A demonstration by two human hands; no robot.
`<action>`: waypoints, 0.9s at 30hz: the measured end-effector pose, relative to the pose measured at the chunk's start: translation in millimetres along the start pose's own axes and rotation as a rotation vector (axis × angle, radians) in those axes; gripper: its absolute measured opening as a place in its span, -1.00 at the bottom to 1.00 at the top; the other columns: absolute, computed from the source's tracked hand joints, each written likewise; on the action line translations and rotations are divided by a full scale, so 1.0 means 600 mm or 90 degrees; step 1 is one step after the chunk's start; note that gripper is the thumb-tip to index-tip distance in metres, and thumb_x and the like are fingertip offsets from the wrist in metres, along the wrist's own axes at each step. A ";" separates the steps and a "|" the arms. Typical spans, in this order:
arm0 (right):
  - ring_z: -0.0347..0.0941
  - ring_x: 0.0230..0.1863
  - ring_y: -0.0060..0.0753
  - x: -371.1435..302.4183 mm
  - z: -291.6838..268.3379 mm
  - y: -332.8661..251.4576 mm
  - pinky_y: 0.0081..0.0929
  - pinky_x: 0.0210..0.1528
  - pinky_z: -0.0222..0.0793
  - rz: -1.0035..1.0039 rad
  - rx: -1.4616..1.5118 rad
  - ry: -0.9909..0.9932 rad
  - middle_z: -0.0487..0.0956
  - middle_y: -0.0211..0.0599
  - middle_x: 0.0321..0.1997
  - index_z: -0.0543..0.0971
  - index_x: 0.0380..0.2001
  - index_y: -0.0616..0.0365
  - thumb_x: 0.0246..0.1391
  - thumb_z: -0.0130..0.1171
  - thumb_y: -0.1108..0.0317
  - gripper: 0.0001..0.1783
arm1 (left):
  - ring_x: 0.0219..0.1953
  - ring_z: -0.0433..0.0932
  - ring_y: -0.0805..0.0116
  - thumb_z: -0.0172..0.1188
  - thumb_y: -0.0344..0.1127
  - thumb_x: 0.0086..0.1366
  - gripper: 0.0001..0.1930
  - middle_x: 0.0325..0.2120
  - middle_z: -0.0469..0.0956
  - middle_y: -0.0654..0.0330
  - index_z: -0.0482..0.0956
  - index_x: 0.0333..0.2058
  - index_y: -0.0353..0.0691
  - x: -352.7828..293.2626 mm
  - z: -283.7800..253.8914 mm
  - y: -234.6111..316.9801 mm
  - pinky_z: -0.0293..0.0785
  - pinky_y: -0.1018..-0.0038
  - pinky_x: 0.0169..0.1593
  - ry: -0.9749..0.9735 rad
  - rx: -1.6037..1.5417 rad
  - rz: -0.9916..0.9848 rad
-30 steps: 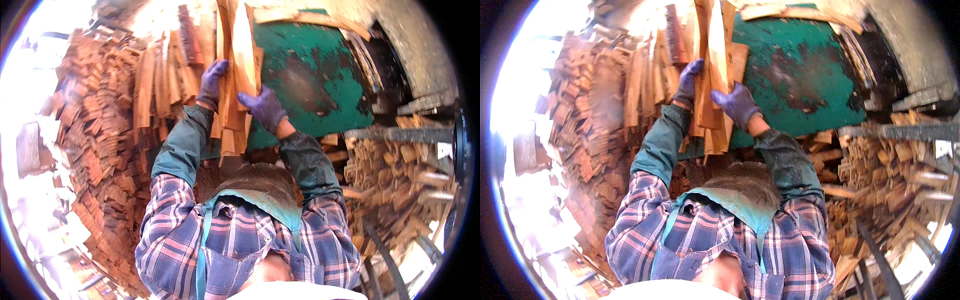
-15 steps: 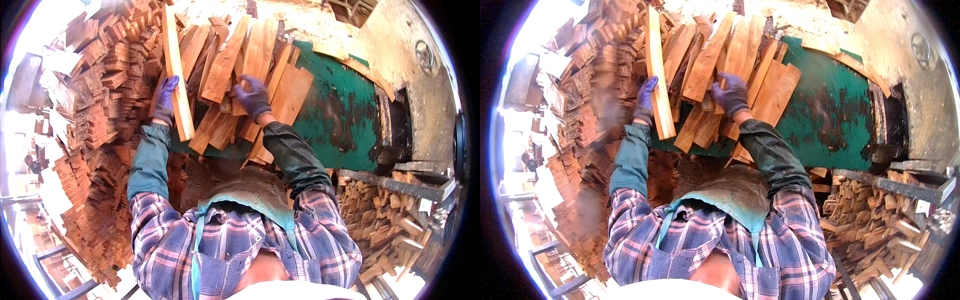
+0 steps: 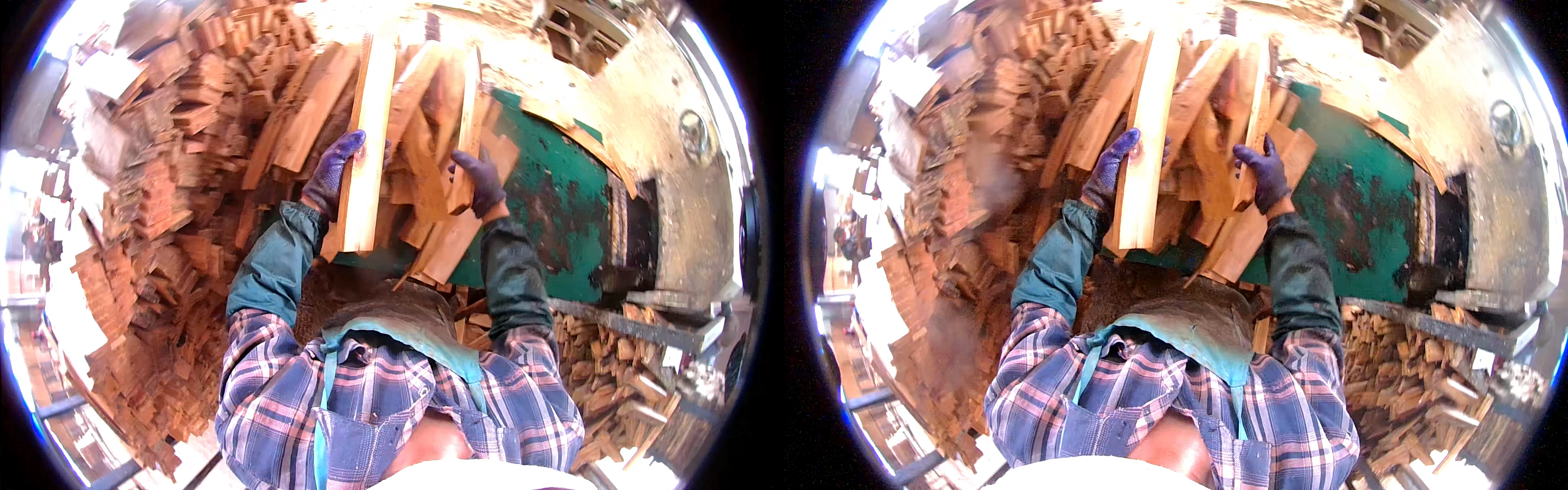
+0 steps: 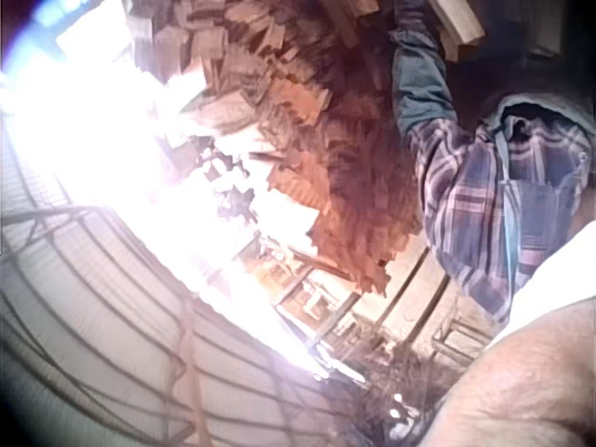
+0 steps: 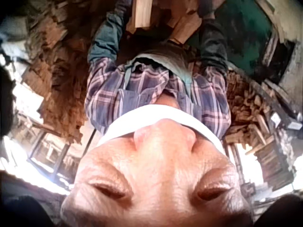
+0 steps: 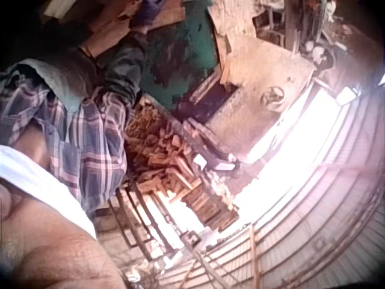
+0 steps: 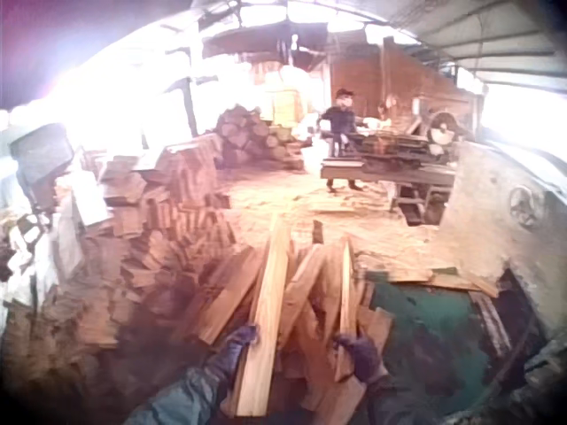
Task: The person picks up wooden planks from a green surface and stacks them onto a large pile. They repeatedly gather planks by hand and place them in a neat arrangement on the growing stack.
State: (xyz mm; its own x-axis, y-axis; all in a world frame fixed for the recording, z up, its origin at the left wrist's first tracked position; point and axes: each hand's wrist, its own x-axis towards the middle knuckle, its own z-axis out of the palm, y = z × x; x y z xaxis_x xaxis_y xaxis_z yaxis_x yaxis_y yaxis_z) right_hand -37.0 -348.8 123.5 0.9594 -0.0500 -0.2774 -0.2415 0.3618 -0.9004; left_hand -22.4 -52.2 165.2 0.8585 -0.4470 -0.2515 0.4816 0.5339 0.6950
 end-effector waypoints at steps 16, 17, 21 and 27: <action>0.41 0.15 -0.31 -0.195 -0.173 0.023 -0.39 0.19 0.37 -0.141 0.159 0.111 0.44 -0.21 0.19 0.24 0.32 0.18 0.10 0.31 0.42 -0.26 | -0.02 0.54 0.43 0.20 -0.12 0.38 -0.60 -0.07 0.61 0.16 0.56 0.03 -0.31 0.186 0.247 -0.316 0.44 0.45 0.09 -0.173 0.542 0.059; 0.41 0.15 -0.32 -0.194 -0.203 0.030 -0.42 0.18 0.38 -0.121 0.080 0.185 0.45 -0.22 0.18 0.24 0.32 0.21 0.05 0.34 0.44 -0.22 | -0.07 0.58 0.38 0.24 -0.13 0.36 -0.63 -0.13 0.65 0.14 0.59 -0.02 -0.29 0.188 0.235 -0.294 0.47 0.41 0.05 -0.211 0.692 0.066; 0.36 0.22 -0.19 -0.200 -0.316 0.079 -0.33 0.24 0.34 -0.022 -0.266 0.316 0.37 0.03 0.28 0.08 0.41 0.25 -0.13 0.47 0.40 0.08 | -0.19 0.58 0.03 0.35 0.09 0.06 -0.44 -0.16 0.61 0.04 0.58 -0.01 -0.07 0.211 0.127 -0.131 0.50 0.16 -0.13 0.187 1.338 0.626; 0.33 0.28 -0.14 -0.200 -0.368 0.115 -0.27 0.29 0.30 0.019 -0.521 0.308 0.33 0.08 0.33 0.16 0.39 0.24 -0.08 0.47 0.33 0.00 | 0.10 0.51 -0.13 0.41 0.07 0.02 -0.13 0.02 0.53 -0.13 0.30 0.31 0.00 0.185 0.029 -0.030 0.46 0.13 0.12 0.324 1.351 0.041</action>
State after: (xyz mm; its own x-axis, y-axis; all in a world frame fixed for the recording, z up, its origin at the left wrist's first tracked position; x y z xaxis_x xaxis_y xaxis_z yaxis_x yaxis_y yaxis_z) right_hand -200.8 -523.5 20.7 0.8317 -0.4971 -0.2475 -0.4673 -0.3859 -0.7954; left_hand 61.0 -124.0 136.6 0.9930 -0.0999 -0.0627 -0.0920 -0.9886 0.1188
